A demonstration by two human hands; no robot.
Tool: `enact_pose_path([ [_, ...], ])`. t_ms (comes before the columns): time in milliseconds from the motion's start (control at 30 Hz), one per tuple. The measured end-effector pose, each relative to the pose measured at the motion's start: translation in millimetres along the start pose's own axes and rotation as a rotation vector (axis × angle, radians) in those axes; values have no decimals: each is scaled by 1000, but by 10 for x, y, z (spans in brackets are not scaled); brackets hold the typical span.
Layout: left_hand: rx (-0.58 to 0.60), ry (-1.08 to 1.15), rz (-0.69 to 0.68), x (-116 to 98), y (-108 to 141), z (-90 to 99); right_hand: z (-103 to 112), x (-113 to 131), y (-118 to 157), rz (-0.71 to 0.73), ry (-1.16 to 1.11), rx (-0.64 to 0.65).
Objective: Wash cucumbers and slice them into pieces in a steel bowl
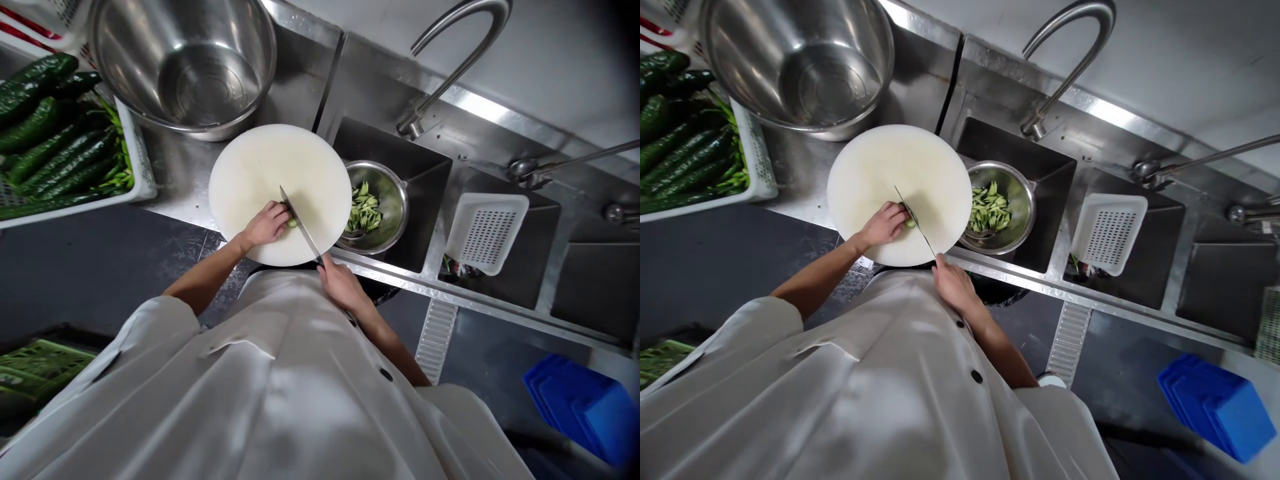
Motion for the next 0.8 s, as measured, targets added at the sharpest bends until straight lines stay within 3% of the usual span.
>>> enact_pose_path([
  [167,-23,43,23,38,20,-11,95,18,-40,-13,16,-2],
  [800,-70,69,80,106,28,-38,73,79,-108,-3,-43,-23],
])
Point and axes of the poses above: each hand's wrist, its own y-axis away from the middle knuckle, its own z-axis out of the back of the hand, x = y × z, the point moved 8 cm from there along -y, towards the middle knuckle, and after that the axes turned 13 degrees about z, right-handed, at the moved point
